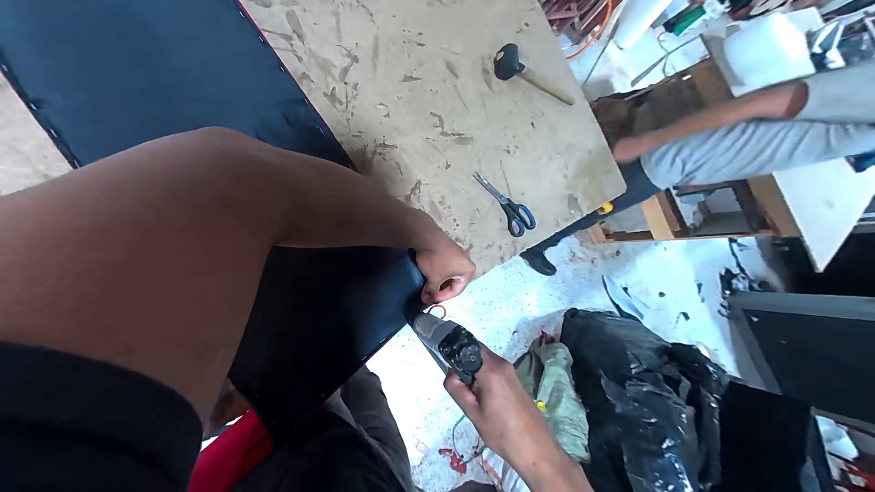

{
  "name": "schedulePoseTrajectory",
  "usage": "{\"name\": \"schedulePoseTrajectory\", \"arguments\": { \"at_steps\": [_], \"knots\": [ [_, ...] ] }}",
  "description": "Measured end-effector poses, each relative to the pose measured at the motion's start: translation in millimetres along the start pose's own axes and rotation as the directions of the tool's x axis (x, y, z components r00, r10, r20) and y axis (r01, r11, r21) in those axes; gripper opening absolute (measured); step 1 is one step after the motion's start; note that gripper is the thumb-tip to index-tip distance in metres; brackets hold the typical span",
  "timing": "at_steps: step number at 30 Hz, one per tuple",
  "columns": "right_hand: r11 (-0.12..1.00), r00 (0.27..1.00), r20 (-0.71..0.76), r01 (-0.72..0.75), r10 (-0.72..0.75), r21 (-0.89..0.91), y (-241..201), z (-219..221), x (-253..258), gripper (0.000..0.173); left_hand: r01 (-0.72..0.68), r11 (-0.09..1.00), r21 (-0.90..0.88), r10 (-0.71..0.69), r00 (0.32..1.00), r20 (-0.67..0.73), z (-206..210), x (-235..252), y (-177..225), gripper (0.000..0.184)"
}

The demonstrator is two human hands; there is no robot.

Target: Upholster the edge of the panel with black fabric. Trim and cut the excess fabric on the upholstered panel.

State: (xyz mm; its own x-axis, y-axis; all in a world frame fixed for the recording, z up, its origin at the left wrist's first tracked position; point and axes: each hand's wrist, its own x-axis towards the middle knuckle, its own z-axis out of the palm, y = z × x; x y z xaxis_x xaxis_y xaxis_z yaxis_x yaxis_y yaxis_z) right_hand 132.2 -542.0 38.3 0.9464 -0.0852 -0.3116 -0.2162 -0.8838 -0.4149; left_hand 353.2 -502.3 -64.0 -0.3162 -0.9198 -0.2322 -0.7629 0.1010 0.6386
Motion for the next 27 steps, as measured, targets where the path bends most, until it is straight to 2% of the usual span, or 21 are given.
{"name": "schedulePoseTrajectory", "arguments": {
  "at_steps": [3, 5, 9, 13, 16, 18, 20, 22, 25, 27],
  "knots": [
    [0.999, 0.999, 0.037, -0.004, 0.005, -0.035, 0, -4, 4, 0.04, -0.033, 0.962, -0.27, 0.011, 0.996, -0.084, 18, 4, -17, 0.011],
    [0.999, 0.999, 0.034, 0.011, -0.009, -0.041, 2, -7, 6, 0.036, -0.022, 0.932, -0.361, -0.025, 0.992, -0.126, 25, 5, -23, 0.007],
    [0.998, 1.0, 0.018, 0.004, -0.003, -0.064, 13, -11, 11, 0.033, -0.02, 0.931, -0.364, -0.062, 0.976, -0.211, 33, 9, -29, 0.007],
    [0.996, 1.0, 0.03, 0.002, 0.001, -0.085, 15, -15, 16, 0.025, -0.053, 0.944, -0.324, -0.006, 0.984, -0.179, 29, 12, -32, 0.007],
    [0.995, 1.0, 0.02, -0.002, 0.004, -0.095, 19, -20, 17, 0.024, -0.12, 0.936, -0.331, 0.052, 0.977, -0.208, 23, 10, -35, 0.006],
    [0.996, 1.0, 0.019, -0.01, 0.012, -0.089, 24, -25, 21, 0.024, -0.095, 0.927, -0.363, 0.012, 0.974, -0.224, 9, 5, -36, 0.012],
    [0.997, 0.999, 0.037, -0.009, 0.012, -0.082, 26, -28, 25, 0.024, -0.035, 0.888, -0.459, -0.093, 0.963, -0.252, -10, -9, -34, 0.022],
    [0.996, 0.998, 0.054, -0.01, 0.014, -0.089, 29, -30, 28, 0.024, -0.041, 0.867, -0.496, -0.161, 0.92, -0.357, -30, -28, -37, 0.025],
    [0.996, 0.999, 0.041, -0.017, 0.021, -0.089, 34, -37, 30, 0.023, -0.094, 0.874, -0.477, -0.213, 0.808, -0.549, -47, -66, -51, 0.028],
    [0.997, 1.0, 0.012, -0.009, 0.01, -0.074, 37, -39, 33, 0.02, -0.065, 0.877, -0.477, -0.279, 0.738, -0.614, -47, -103, -57, 0.029]
  ]
}}
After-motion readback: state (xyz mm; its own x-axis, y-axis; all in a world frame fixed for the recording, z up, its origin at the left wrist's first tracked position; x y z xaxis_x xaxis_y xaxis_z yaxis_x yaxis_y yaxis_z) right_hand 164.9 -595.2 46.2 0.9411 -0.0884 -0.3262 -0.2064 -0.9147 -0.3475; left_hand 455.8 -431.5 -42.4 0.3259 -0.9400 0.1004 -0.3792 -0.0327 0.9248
